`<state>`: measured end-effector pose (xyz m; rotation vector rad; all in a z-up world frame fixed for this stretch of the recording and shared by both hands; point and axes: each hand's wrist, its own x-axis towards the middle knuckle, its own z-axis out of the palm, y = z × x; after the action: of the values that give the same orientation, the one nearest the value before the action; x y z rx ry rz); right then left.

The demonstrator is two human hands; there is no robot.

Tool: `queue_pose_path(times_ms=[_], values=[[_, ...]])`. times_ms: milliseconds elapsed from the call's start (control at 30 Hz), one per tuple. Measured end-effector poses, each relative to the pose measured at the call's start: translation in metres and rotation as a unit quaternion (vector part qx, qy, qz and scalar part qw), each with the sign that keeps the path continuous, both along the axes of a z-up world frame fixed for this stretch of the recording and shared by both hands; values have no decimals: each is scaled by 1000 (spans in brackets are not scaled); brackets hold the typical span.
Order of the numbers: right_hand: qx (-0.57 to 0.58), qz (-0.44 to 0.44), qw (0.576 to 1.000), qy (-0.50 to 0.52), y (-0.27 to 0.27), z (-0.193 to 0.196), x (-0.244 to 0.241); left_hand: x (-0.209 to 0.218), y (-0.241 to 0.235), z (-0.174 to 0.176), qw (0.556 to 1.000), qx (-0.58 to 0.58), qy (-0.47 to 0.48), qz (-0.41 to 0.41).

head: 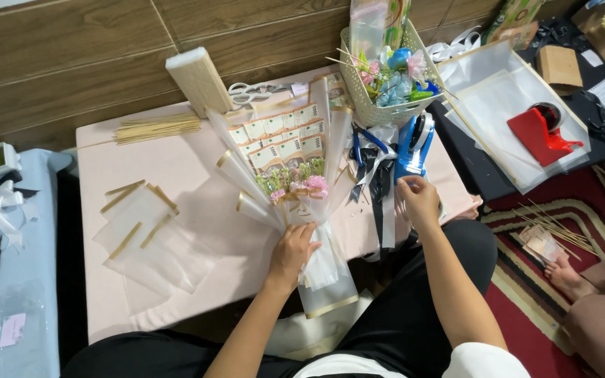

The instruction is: The person assembles a decorative bouquet using banknotes, artificial flowers, and wooden sticks. They wrap the arrangement in translucent paper, secure it with tape, tie a black ribbon around the base, and attach a small card to the top.

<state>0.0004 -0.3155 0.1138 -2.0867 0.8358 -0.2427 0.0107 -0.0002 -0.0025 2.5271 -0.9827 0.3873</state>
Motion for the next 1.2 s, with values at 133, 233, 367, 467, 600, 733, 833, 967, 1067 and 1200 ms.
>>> queue_pose_path(times_ms=[133, 233, 367, 467, 600, 733, 833, 967, 1067, 1200], values=[[141, 136, 979, -50, 37, 16, -11, -2, 1, 14, 1000, -9, 22, 6], [207, 240, 948, -5, 68, 32, -17, -3, 1, 20, 1000, -6, 26, -2], [134, 399, 906, 39, 95, 18, -15, -4, 0, 27, 999, -13, 39, 1], [5, 454, 887, 78, 104, -6, -4, -5, 1, 30, 999, -21, 35, -4], [-82, 466, 875, 99, 109, -16, 9, -4, 2, 30, 999, -21, 34, -14], [-129, 467, 868, 106, 112, -18, 12, -8, 3, 48, 998, -25, 56, -10], [-148, 471, 860, 130, 116, -6, 12, -7, 3, 43, 999, -17, 45, -17], [-165, 471, 855, 144, 119, 6, 10, -10, 3, 40, 998, -10, 56, -13], [-189, 476, 844, 157, 122, 14, 8, -11, 1, 38, 999, 3, 53, -6], [-299, 478, 806, 183, 137, 21, 8, -12, 0, 47, 998, 12, 64, 3]])
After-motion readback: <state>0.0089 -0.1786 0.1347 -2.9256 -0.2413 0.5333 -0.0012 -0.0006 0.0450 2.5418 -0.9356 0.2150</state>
